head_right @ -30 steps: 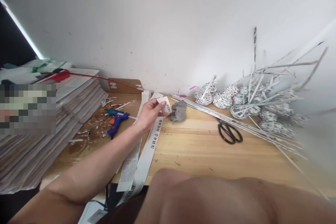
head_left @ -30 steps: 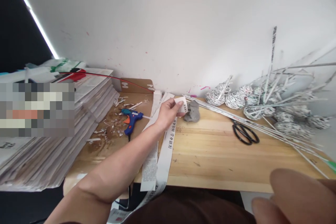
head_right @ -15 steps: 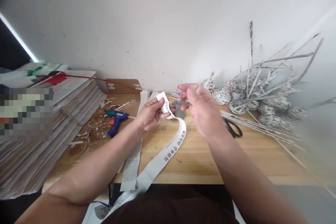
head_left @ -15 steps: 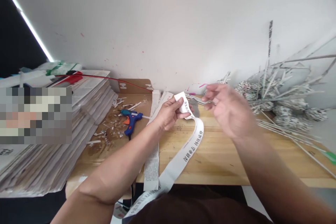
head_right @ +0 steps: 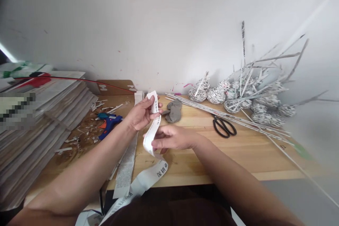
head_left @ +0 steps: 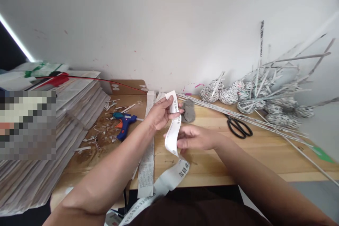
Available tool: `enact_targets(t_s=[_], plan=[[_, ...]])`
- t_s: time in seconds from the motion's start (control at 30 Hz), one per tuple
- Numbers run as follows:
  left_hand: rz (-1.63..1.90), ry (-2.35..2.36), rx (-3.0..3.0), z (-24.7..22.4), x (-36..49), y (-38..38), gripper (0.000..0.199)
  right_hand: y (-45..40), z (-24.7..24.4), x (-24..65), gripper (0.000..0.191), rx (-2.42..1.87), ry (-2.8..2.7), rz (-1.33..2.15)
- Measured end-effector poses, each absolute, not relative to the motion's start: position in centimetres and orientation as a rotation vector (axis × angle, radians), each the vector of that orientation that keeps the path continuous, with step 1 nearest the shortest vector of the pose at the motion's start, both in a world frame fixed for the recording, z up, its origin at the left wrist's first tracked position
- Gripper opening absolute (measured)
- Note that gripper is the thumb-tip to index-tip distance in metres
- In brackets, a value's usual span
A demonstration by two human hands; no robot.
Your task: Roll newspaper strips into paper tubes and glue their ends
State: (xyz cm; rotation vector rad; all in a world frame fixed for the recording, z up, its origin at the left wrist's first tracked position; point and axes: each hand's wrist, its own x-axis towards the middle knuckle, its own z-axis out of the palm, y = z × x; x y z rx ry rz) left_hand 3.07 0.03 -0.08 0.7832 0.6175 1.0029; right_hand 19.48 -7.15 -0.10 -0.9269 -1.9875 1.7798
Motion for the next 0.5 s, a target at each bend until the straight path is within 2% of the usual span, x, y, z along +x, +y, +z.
enact_targets(t_s=[0.1, 0.17, 0.27, 0.33, 0.4, 0.5], plan=[[0.955, 0.64, 0.795, 0.0, 3.0, 0.1, 0.018, -7.7, -0.3, 19.1, 0.031, -1.046, -2.096, 1.605], [0.943, 0.643, 0.798, 0.0, 2.9, 0.2, 0.017, -8.3, -0.5, 18.4, 0.027, -1.084, -2.077, 1.634], [0.918, 0.639, 0.81, -0.1, 2.8, 0.3, 0.016, -10.0, -1.0, 16.5, 0.033, -1.007, -1.894, 1.911], [0.879, 0.643, 0.824, -0.2, 2.7, 0.4, 0.017, -11.5, -1.6, 14.8, 0.038, -0.932, -1.827, 1.924], [0.832, 0.642, 0.842, -0.4, 2.6, 0.5, 0.017, -12.7, -2.3, 13.3, 0.045, -0.789, -1.721, 2.099], [0.784, 0.634, 0.869, -0.5, 2.4, 0.5, 0.016, -13.2, -2.6, 12.4, 0.041, -0.623, -2.046, 2.074]])
